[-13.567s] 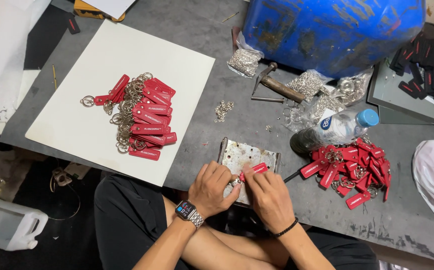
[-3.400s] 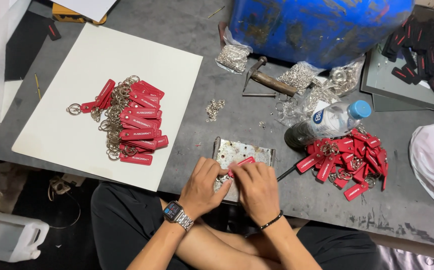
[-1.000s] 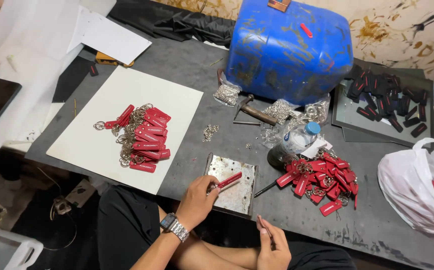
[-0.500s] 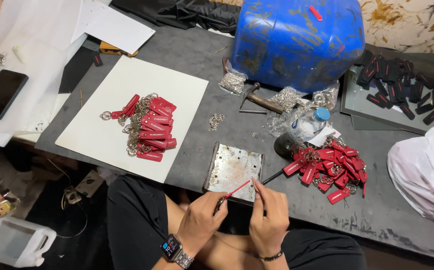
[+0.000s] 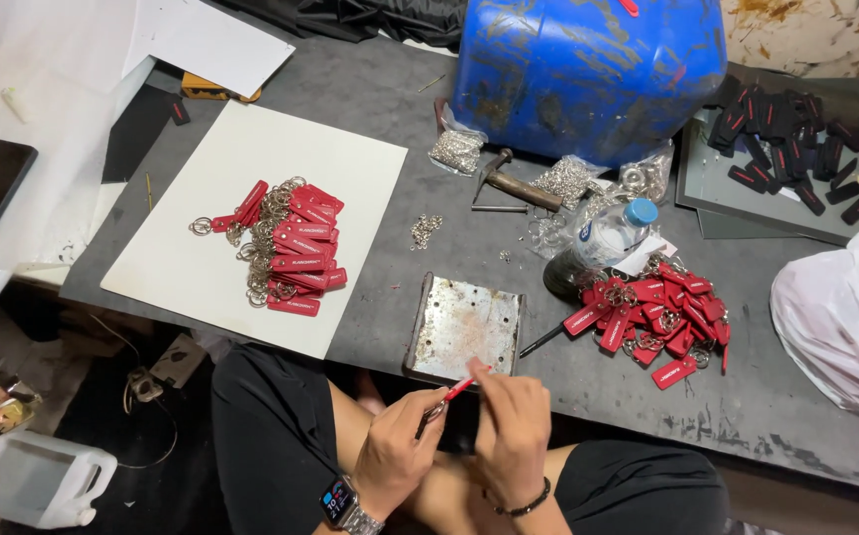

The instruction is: Assembling red leather keychains by attaching metal rings and chains to leather tags

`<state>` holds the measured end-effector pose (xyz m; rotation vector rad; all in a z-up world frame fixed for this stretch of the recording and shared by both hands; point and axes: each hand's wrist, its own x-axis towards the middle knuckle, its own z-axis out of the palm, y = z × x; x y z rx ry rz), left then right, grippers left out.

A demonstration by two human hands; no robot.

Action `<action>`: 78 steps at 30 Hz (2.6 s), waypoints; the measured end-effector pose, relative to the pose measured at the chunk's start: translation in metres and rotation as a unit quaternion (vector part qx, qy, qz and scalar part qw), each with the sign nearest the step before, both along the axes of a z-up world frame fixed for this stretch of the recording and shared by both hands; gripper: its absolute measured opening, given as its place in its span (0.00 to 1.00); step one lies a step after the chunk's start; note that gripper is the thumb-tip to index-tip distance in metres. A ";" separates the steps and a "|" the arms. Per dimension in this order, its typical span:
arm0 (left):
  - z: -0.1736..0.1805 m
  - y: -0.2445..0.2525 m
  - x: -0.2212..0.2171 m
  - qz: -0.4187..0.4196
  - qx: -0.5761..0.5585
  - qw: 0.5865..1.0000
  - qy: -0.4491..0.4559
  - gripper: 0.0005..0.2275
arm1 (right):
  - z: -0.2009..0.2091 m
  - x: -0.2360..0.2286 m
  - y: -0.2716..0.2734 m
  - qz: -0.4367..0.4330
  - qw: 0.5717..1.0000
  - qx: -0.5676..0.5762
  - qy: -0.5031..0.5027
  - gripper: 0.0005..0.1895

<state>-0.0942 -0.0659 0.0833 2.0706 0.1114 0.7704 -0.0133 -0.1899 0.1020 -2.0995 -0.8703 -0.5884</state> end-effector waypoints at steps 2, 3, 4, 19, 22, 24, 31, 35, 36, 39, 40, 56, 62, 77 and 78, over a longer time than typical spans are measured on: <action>0.000 -0.001 0.000 0.002 -0.010 1.000 -0.006 0.11 | 0.011 -0.012 0.003 0.028 1.000 -0.007 -0.012 0.20; -0.001 -0.001 0.000 0.006 -0.019 1.000 -0.012 0.12 | 0.017 -0.018 0.004 0.057 0.998 -0.013 -0.025 0.21; -0.001 -0.002 -0.001 0.005 -0.019 1.000 -0.012 0.12 | 0.009 -0.011 0.001 0.056 0.998 -0.013 -0.025 0.21; 0.002 -0.005 -0.005 0.021 -0.299 0.949 0.098 0.08 | -0.003 0.004 -0.022 0.010 0.893 0.233 0.385 0.14; 0.000 -0.006 -0.004 0.005 -0.335 0.935 0.113 0.09 | 0.004 -0.001 -0.020 0.038 0.899 0.214 0.382 0.14; 0.002 -0.005 -0.006 -0.001 -0.322 0.937 0.133 0.08 | 0.005 -0.004 -0.020 0.032 0.895 0.216 0.388 0.14; 0.007 -0.003 -0.006 0.027 -0.246 0.953 0.175 0.08 | 0.016 -0.006 -0.018 0.013 0.910 0.191 0.367 0.14; -0.007 -0.004 -0.006 -0.015 -0.377 0.913 0.154 0.06 | 0.015 -0.009 -0.017 0.042 0.939 0.134 0.313 0.14; -0.013 -0.004 -0.006 -0.039 -0.472 0.872 0.129 0.06 | 0.013 -0.010 -0.016 0.055 0.940 0.114 0.316 0.13; -0.023 0.001 -0.004 -0.036 -0.563 0.815 0.129 0.09 | 0.002 -0.016 -0.017 0.032 0.923 0.166 0.345 0.13; -0.023 0.002 -0.005 -0.034 -0.564 0.815 0.129 0.09 | 0.003 -0.016 -0.017 0.033 0.923 0.165 0.346 0.13; -0.005 -0.006 -0.008 -0.089 -0.640 0.719 0.256 0.14 | 0.008 -0.011 0.000 0.026 0.997 0.065 0.037 0.21; -0.003 -0.001 -0.007 -0.056 -0.649 0.718 0.244 0.13 | 0.006 -0.017 -0.008 0.120 0.990 -0.008 -0.067 0.22; 0.025 0.021 -0.013 -0.002 -0.265 0.924 0.276 0.11 | -0.028 0.015 -0.011 -0.025 0.806 0.307 0.506 0.16; 0.029 0.023 -0.013 0.002 -0.236 0.931 0.277 0.11 | -0.026 0.013 -0.011 -0.027 0.745 0.364 0.558 0.18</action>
